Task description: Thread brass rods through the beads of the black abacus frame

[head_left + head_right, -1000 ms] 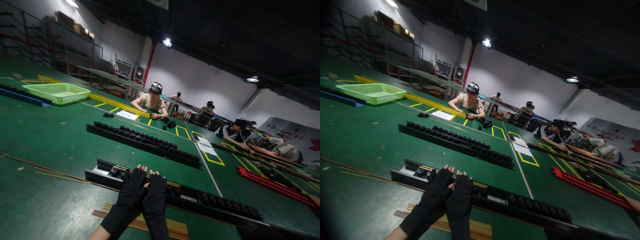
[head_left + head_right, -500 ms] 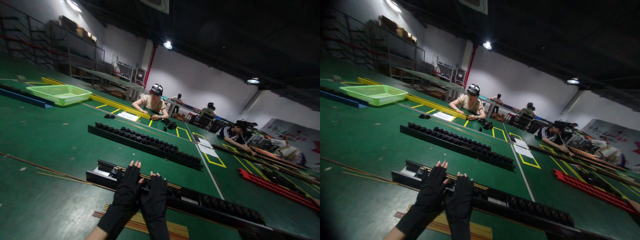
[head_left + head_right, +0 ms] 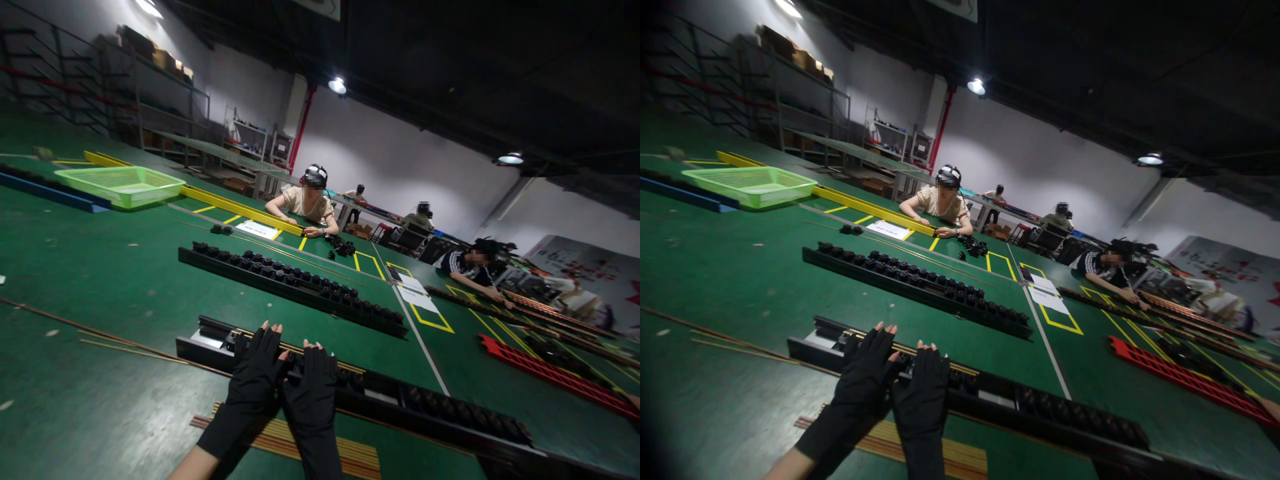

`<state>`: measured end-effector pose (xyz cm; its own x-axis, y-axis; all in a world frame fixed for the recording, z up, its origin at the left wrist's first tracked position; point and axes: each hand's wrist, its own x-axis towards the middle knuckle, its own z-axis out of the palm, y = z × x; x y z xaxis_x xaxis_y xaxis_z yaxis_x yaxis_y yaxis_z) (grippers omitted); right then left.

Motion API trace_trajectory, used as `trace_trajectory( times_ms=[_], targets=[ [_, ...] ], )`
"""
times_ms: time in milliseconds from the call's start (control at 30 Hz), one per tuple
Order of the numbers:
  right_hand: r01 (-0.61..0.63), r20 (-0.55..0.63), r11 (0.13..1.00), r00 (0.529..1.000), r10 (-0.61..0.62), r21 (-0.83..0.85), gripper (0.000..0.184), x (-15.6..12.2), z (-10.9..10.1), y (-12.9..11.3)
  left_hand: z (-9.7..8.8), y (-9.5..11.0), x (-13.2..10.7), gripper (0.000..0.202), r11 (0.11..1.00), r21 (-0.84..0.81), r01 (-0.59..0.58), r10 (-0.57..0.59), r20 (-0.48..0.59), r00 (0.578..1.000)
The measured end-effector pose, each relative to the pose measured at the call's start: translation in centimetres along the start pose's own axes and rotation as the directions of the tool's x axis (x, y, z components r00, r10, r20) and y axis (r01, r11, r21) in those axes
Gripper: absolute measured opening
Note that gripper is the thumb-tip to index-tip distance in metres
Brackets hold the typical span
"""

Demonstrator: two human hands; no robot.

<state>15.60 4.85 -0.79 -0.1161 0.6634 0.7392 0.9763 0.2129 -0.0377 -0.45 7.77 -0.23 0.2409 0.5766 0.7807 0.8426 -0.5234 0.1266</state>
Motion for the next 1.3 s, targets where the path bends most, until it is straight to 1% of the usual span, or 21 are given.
trace_trajectory(
  times_ms=[67,167,233,300,467,567,633,733,800,867,933,1033,1133,1200,1300],
  targets=[
    [-0.003,0.008,1.0,1.0,0.004,-0.013,0.06,0.0,0.0,-0.1,-0.3,0.0,0.2,0.049,0.999,-0.026,0.018,-0.018,0.003,1.0],
    [-0.007,0.02,1.0,1.0,0.007,-0.018,0.064,-0.1,-0.1,-0.2,-1.1,-0.1,0.7,0.053,0.996,-0.051,0.074,-0.074,0.005,0.997],
    [-0.006,0.028,1.0,1.0,0.007,-0.019,0.065,-0.1,-0.2,-0.2,-1.4,-0.5,0.9,0.054,0.992,-0.061,0.111,-0.112,-0.012,0.994],
    [-0.002,0.037,1.0,0.999,0.003,-0.017,0.066,-0.2,-0.2,-0.1,-1.2,-1.1,0.8,0.054,0.991,-0.056,0.124,-0.126,-0.032,0.992],
    [0.002,0.034,1.0,0.999,-0.002,-0.004,0.068,-0.1,-0.4,-0.1,0.1,-2.7,-0.5,0.041,0.995,0.04,0.089,-0.086,-0.062,0.994],
    [-0.007,0.012,1.0,1.0,0.007,0.008,0.07,0.1,-0.6,-0.6,0.5,-3.0,-0.8,0.033,0.997,0.067,0.037,-0.032,-0.066,0.997],
    [-0.033,-0.021,0.999,0.999,0.033,0.026,0.069,0.2,-0.9,-1.1,0.5,-2.9,-0.9,0.033,0.997,0.068,0.025,-0.02,-0.068,0.997],
    [-0.051,-0.048,0.997,0.997,0.054,0.055,0.066,0.4,-1.2,-1.6,0.5,-2.8,-1.0,0.034,0.998,0.032,0.061,-0.059,-0.051,0.997],
    [-0.034,-0.05,0.998,0.998,0.037,0.057,0.066,0.5,-1.4,-1.7,0.6,-2.8,-1.0,0.036,0.996,0.022,0.083,-0.082,-0.044,0.996],
    [-0.028,-0.049,0.998,0.998,0.03,0.056,0.066,0.6,-1.5,-1.7,0.7,-2.8,-0.8,0.039,0.996,0.027,0.083,-0.082,-0.048,0.995],
    [-0.037,-0.042,0.998,0.998,0.04,0.06,0.066,0.7,-1.6,-1.7,0.5,-2.8,-0.3,0.044,0.994,0.033,0.108,-0.105,-0.08,0.991],
    [-0.056,-0.044,0.996,0.997,0.059,0.066,0.065,0.8,-1.7,-1.8,-0.1,-2.8,0.6,0.051,0.982,0.023,0.189,-0.184,-0.13,0.974],
    [-0.045,-0.053,0.997,0.997,0.048,0.063,0.064,0.8,-1.8,-1.8,-0.4,-3.4,0.8,0.051,0.973,0.002,0.233,-0.229,-0.167,0.959],
    [-0.032,-0.061,0.998,0.997,0.035,0.045,0.066,0.8,-1.7,-1.6,-0.4,-3.9,0.5,0.046,0.973,0.02,0.231,-0.225,-0.156,0.962],
    [0.033,-0.06,0.999,0.998,-0.034,-0.017,0.071,0.7,-1.6,-1.2,-0.3,-4.2,0.0,0.038,0.969,0.058,0.24,-0.235,-0.085,0.968]
  ],
)
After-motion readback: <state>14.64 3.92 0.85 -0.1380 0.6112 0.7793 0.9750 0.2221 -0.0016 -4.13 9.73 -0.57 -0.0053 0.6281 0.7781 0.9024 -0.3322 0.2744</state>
